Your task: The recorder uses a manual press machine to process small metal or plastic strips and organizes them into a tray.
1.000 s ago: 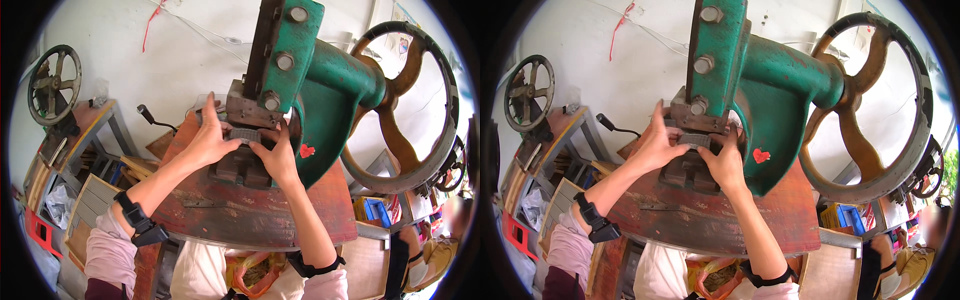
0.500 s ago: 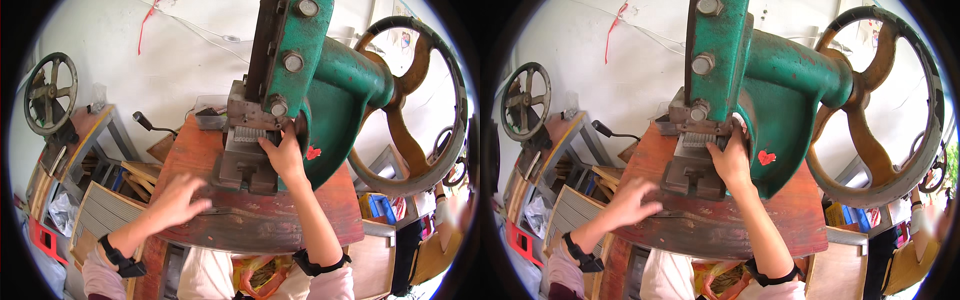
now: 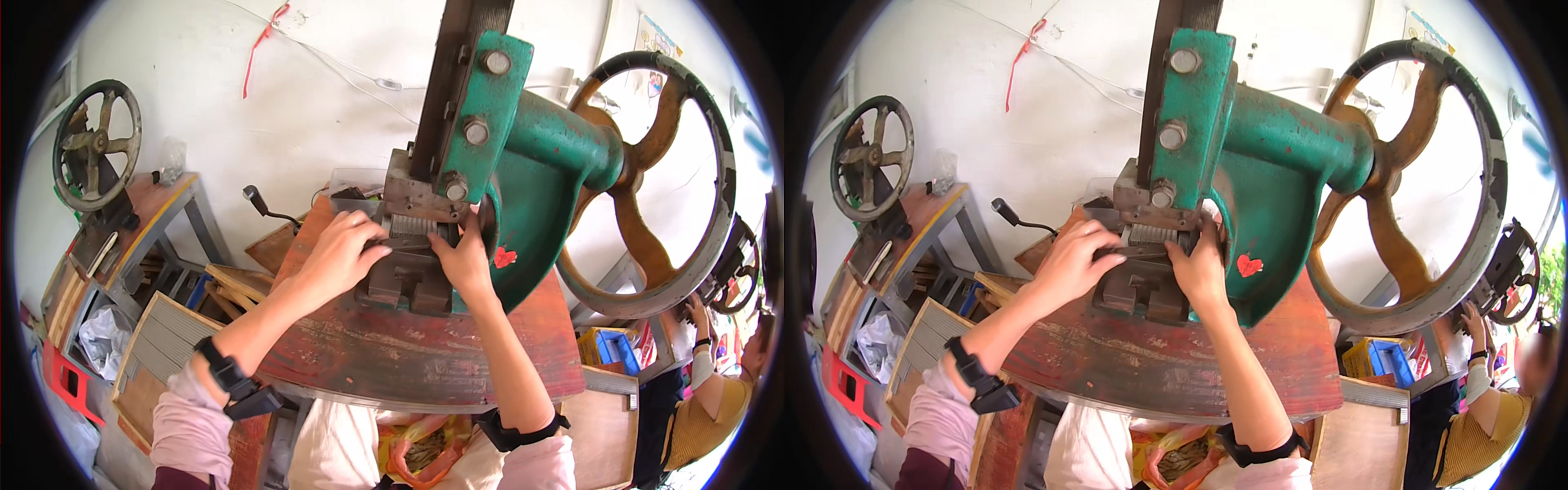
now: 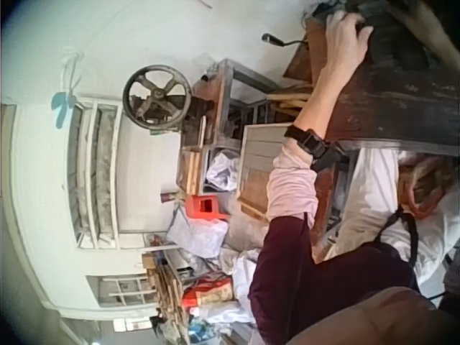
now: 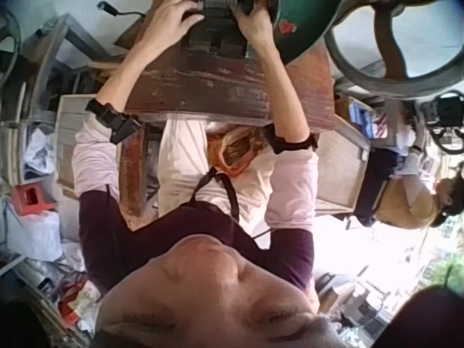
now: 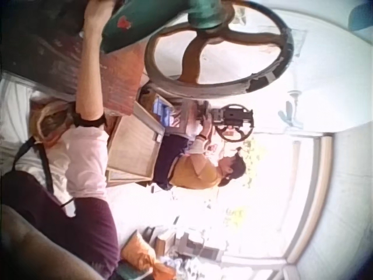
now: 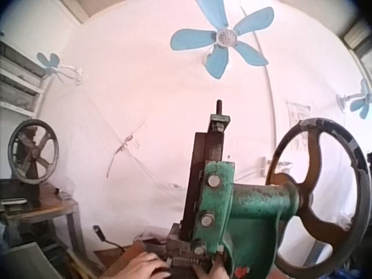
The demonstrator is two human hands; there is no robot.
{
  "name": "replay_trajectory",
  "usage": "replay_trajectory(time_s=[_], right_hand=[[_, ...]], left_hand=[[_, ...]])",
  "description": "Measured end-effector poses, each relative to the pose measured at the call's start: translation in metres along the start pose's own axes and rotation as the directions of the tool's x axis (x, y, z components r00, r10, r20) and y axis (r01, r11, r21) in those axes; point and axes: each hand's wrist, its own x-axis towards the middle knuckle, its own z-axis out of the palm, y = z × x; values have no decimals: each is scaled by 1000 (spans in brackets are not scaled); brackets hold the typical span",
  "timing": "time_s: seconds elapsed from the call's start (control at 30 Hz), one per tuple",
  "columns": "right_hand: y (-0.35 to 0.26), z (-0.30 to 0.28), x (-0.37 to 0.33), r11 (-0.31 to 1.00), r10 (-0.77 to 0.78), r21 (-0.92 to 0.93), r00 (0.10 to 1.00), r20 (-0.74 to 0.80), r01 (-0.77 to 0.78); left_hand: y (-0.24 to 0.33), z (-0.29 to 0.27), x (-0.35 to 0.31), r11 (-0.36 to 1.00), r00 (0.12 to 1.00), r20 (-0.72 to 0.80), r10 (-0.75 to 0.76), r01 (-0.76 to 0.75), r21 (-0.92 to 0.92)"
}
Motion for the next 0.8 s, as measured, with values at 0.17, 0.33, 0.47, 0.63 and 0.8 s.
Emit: replay_trajectory(time_s=[0.17, 0.33, 0.47, 0.63, 0.8], right_hand=[[-24, -22, -39, 996, 2, -87, 998, 69, 4], [-59, -91, -85, 965, -61, -231, 965, 255, 122], [-83, -159, -98, 880, -179, -409, 966, 187, 243], [-130, -222, -95, 859, -333, -421, 943, -26, 291], [-159, -274, -72, 562, -661, -726, 743, -106, 396]], left_hand=[[-10, 15, 19, 912, 904, 125, -409, 408, 36], [0, 31, 16, 883, 858, 257, -444, 370, 290], [9, 28, 24, 860, 820, 275, -502, 439, 262], [0, 24, 18, 850, 795, 303, -526, 502, 159], [-1, 30, 17, 816, 777, 295, -557, 578, 18]])
